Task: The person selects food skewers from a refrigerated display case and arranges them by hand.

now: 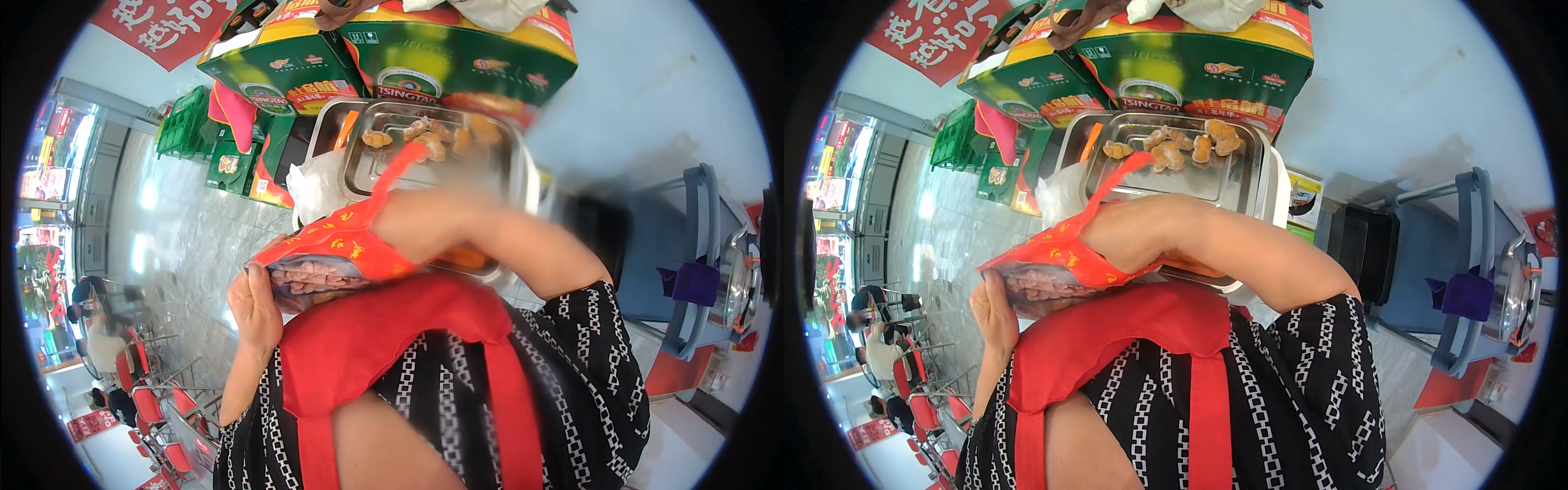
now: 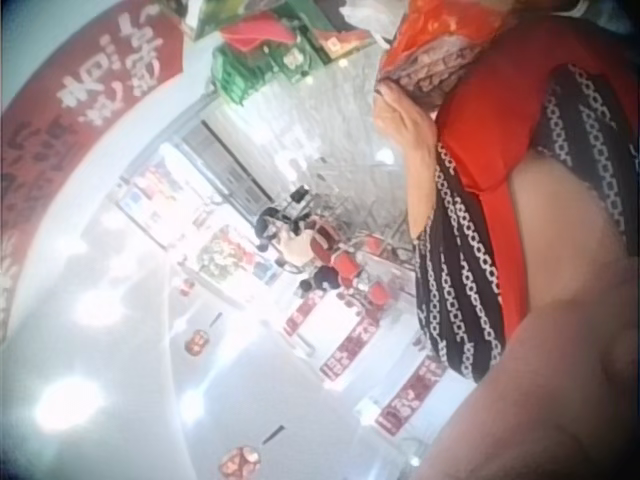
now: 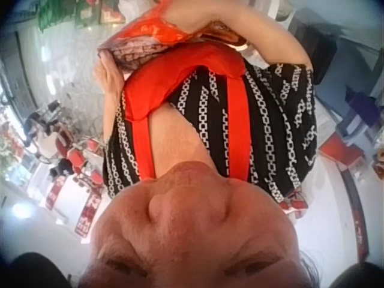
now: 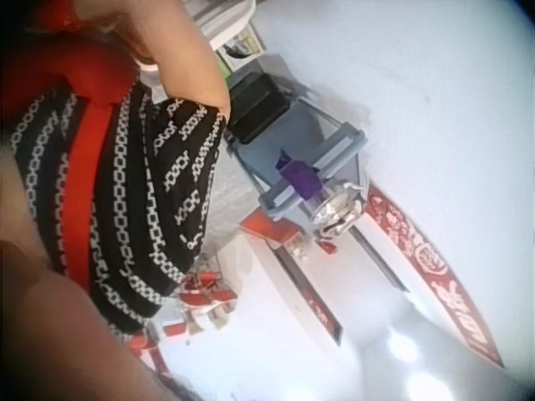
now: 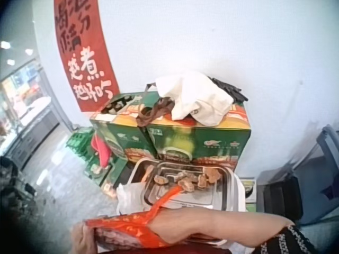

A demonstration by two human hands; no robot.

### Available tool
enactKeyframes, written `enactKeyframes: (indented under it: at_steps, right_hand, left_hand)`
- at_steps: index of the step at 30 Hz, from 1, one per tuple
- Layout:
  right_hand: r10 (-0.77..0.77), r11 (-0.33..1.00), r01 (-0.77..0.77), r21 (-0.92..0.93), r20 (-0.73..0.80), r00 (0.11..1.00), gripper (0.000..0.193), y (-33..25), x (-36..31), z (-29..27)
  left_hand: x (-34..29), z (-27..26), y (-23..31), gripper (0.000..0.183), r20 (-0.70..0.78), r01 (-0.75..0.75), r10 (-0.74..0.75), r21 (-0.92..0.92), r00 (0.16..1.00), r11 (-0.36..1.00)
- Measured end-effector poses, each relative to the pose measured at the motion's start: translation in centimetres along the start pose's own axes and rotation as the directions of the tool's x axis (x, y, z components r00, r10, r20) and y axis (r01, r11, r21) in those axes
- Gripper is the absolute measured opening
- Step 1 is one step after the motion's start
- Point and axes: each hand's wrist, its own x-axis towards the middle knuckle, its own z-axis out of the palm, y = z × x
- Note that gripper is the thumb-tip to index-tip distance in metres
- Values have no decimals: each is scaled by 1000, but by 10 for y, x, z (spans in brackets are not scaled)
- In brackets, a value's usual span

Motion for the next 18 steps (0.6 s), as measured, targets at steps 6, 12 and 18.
enactKeyframes:
  at_steps: [6, 12, 18]
  right_hand:
    - [73, 997, -73, -28, -24, 997, 28, -8, -2, 2]
    - [-4, 999, -4, -52, -161, 987, 26, -9, 2, 13]
    - [12, 996, -21, -90, -91, 996, 23, -13, 6, 3]
  left_hand:
    - [4, 1, -3, 41, -10, 27, -27, -33, 1000, 999]
    - [3, 5, -1, 42, -3, 29, -29, -68, 1000, 997]
    - [7, 4, -1, 41, 9, -28, 27, 64, 1000, 998]
